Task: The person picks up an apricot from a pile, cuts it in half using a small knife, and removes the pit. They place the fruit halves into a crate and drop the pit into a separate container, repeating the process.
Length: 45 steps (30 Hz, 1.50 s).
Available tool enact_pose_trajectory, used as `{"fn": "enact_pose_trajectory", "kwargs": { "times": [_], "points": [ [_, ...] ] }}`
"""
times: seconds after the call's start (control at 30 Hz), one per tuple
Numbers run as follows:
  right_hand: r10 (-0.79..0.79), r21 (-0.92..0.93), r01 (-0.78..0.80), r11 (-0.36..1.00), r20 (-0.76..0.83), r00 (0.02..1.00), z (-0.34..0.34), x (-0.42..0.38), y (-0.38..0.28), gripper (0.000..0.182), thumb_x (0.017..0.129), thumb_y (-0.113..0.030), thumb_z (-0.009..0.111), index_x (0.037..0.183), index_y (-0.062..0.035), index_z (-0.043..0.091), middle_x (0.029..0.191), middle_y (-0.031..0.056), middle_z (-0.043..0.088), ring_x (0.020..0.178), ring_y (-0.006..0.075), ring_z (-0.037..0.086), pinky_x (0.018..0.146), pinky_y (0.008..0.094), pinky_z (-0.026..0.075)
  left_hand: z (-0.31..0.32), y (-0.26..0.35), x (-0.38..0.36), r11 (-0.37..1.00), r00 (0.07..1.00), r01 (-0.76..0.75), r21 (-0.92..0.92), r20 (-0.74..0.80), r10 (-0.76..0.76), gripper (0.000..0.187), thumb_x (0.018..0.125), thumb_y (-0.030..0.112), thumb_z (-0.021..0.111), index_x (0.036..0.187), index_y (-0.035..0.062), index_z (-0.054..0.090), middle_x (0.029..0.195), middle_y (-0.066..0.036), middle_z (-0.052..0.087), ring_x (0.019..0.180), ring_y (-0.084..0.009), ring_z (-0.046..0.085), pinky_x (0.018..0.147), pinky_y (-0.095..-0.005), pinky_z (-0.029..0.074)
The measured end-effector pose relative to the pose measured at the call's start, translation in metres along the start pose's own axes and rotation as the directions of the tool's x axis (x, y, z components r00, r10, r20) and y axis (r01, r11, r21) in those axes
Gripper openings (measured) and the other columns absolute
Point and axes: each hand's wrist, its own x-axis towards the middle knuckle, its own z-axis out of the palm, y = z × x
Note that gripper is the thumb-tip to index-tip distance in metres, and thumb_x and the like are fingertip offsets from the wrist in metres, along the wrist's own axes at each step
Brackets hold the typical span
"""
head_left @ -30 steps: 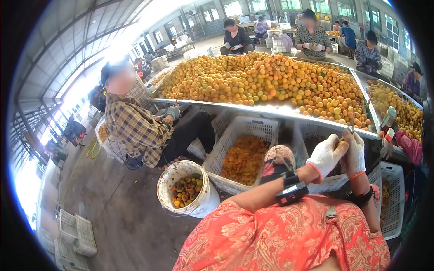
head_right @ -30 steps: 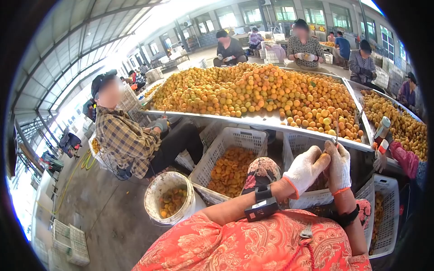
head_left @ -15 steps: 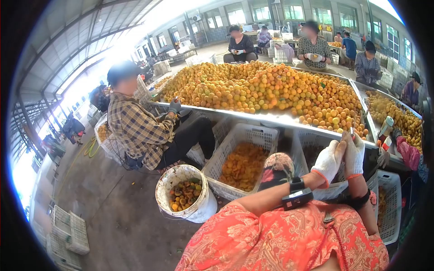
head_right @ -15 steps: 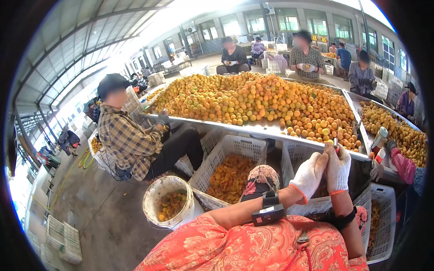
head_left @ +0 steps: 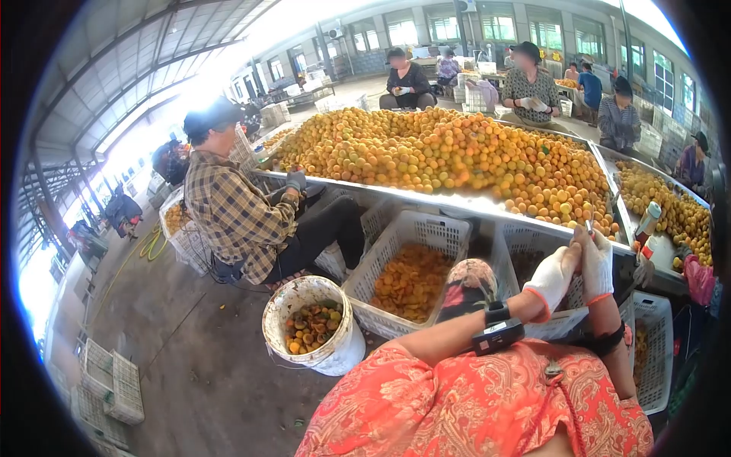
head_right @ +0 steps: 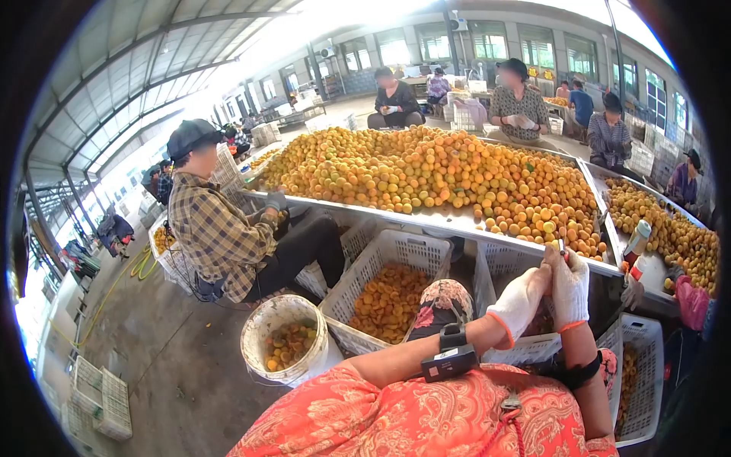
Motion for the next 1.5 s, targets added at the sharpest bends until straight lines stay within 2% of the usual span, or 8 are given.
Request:
{"fn": "enact_pose_trajectory", "kwargs": {
  "times": [0.07,0.23,0.53,0.67,0.77,1.17,1.37,1.5],
  "points": [
    [0.180,0.150,-0.178,0.972,-0.001,0.984,0.003,-0.003,-0.010,0.021,0.093,-0.020,0.067,0.079,-0.0065,0.060,0.069,-0.0076,0.051,0.060,0.0021,0.042,0.051,0.0211,0.032,-0.002,0.000,-0.001,0.947,0.987,-0.158,0.281,0.079,0.142,0.044,0.103,0.048,0.042,0.114,0.0086,0.058,0.094,-0.002,0.058,0.077,-0.0131,0.051,0.069,-0.0284,0.042],
    [0.055,0.042,-0.053,0.998,-0.052,0.997,0.006,-0.001,-0.001,0.017,0.093,-0.013,0.063,0.080,-0.0037,0.061,0.069,-0.0067,0.052,0.061,0.0019,0.043,0.050,0.0209,0.034,0.009,0.015,-0.009,0.981,0.985,0.170,-0.095,0.053,-0.166,0.051,0.102,0.055,0.039,0.117,0.0096,0.058,0.099,-0.002,0.062,0.085,-0.0159,0.058,0.072,-0.0311,0.047],
    [-0.277,-0.463,0.235,0.855,-0.024,0.961,0.015,-0.008,0.000,0.024,0.093,-0.019,0.063,0.083,0.0025,0.060,0.060,0.0080,0.051,0.057,0.0098,0.043,0.052,0.0321,0.039,0.009,-0.010,0.013,0.872,0.992,0.089,-0.481,-0.035,-0.120,0.054,0.102,0.056,0.038,0.125,0.0116,0.059,0.104,-0.004,0.066,0.090,-0.0166,0.063,0.076,-0.0299,0.051],
    [-0.250,-0.374,0.214,0.903,-0.052,0.967,0.013,-0.003,0.004,0.025,0.093,-0.021,0.065,0.084,0.0023,0.060,0.061,0.0068,0.052,0.059,0.0092,0.043,0.053,0.0310,0.039,0.004,-0.001,0.010,0.905,0.982,0.157,-0.395,-0.034,-0.185,0.050,0.104,0.050,0.038,0.123,0.0092,0.060,0.103,-0.004,0.066,0.091,-0.0164,0.063,0.079,-0.0287,0.051],
    [-0.213,-0.310,0.181,0.933,-0.072,0.974,0.016,0.000,0.003,0.025,0.093,-0.020,0.065,0.084,0.0021,0.060,0.062,0.0068,0.052,0.059,0.0086,0.044,0.053,0.0304,0.040,0.002,-0.007,0.012,0.975,1.000,-0.012,-0.224,-0.016,0.009,0.047,0.105,0.046,0.038,0.120,0.0077,0.061,0.104,-0.003,0.066,0.092,-0.0163,0.063,0.080,-0.0291,0.051],
    [-0.332,-0.472,0.331,0.817,0.083,0.939,0.034,-0.014,-0.012,0.024,0.090,-0.010,0.063,0.072,0.0005,0.050,0.058,0.0130,0.045,0.052,0.0163,0.041,0.050,0.0340,0.037,-0.008,-0.001,0.008,0.745,0.962,0.249,-0.619,0.069,-0.265,0.047,0.101,0.051,0.042,0.125,0.0145,0.058,0.116,-0.002,0.065,0.106,-0.0182,0.060,0.094,-0.0323,0.048],
    [-0.383,-0.502,0.426,0.753,0.193,0.903,0.035,-0.019,-0.010,0.023,0.086,-0.007,0.064,0.071,-0.0013,0.048,0.060,0.0161,0.044,0.052,0.0299,0.043,0.051,0.0374,0.037,0.004,0.043,-0.024,0.790,0.889,0.325,-0.521,-0.118,-0.443,0.057,0.090,0.071,0.040,0.099,0.0204,0.065,0.087,0.001,0.065,0.075,-0.0161,0.059,0.059,-0.0318,0.044],
    [-0.440,-0.461,0.523,0.717,0.282,0.852,0.031,-0.020,-0.009,0.020,0.081,-0.005,0.066,0.071,-0.0020,0.048,0.061,0.0152,0.045,0.053,0.0320,0.047,0.051,0.0378,0.038,-0.010,0.039,-0.022,0.835,0.849,0.485,-0.260,-0.087,-0.521,0.060,0.082,0.082,0.037,0.069,0.0249,0.050,0.055,0.004,0.042,0.042,-0.0134,0.031,0.040,-0.0306,0.018]
  ]
}}
